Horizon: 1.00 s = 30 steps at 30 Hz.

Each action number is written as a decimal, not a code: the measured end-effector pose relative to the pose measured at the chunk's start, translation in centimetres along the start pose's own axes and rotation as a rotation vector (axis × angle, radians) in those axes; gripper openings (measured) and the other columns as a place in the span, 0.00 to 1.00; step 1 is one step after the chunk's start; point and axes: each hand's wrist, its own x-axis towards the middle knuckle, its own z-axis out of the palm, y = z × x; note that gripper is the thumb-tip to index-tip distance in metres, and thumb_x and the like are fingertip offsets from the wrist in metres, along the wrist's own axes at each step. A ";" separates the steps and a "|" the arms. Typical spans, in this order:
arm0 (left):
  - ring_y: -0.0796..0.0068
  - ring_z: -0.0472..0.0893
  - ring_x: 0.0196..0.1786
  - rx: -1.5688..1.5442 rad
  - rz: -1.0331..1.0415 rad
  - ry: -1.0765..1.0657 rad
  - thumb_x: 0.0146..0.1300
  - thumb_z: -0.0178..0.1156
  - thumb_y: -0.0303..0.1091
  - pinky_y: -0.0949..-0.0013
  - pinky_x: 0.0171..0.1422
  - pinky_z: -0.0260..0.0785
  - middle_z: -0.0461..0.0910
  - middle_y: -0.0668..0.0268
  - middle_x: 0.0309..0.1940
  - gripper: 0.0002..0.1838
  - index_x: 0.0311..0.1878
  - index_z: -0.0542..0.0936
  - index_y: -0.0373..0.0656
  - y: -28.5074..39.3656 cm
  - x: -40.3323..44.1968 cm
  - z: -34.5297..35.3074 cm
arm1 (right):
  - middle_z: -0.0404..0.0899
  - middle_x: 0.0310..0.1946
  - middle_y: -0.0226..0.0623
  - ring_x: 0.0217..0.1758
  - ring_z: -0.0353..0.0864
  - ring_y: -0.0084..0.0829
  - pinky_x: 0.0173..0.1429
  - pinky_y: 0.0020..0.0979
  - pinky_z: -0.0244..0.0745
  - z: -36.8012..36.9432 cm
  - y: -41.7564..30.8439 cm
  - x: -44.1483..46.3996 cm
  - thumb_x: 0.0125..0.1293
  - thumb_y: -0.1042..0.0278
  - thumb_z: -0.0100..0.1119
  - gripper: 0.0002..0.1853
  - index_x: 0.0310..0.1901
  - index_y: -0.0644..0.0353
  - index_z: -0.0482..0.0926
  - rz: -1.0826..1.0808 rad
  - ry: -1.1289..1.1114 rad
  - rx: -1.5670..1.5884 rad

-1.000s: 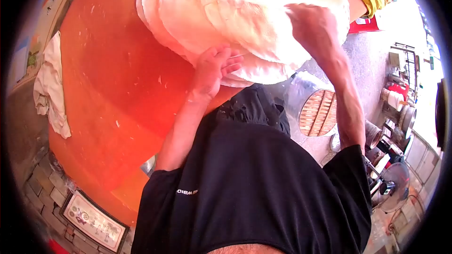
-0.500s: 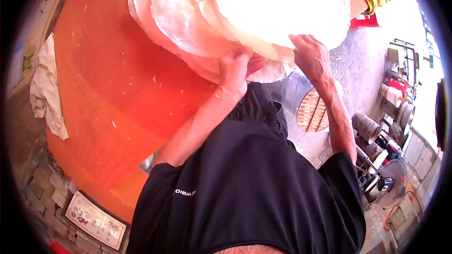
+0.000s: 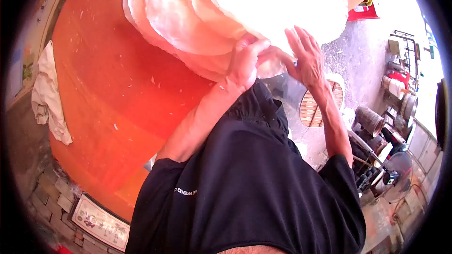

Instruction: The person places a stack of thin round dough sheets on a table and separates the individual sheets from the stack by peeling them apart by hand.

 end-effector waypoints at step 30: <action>0.65 0.83 0.29 0.347 0.197 0.278 0.65 0.57 0.28 0.71 0.31 0.78 0.80 0.57 0.33 0.10 0.46 0.71 0.35 4.1 -2.0 -2.3 | 0.80 0.31 0.44 0.38 0.80 0.45 0.43 0.42 0.75 -0.1 -2.0 6.1 0.56 0.74 0.52 0.10 0.40 0.58 0.79 0.066 -0.300 -0.139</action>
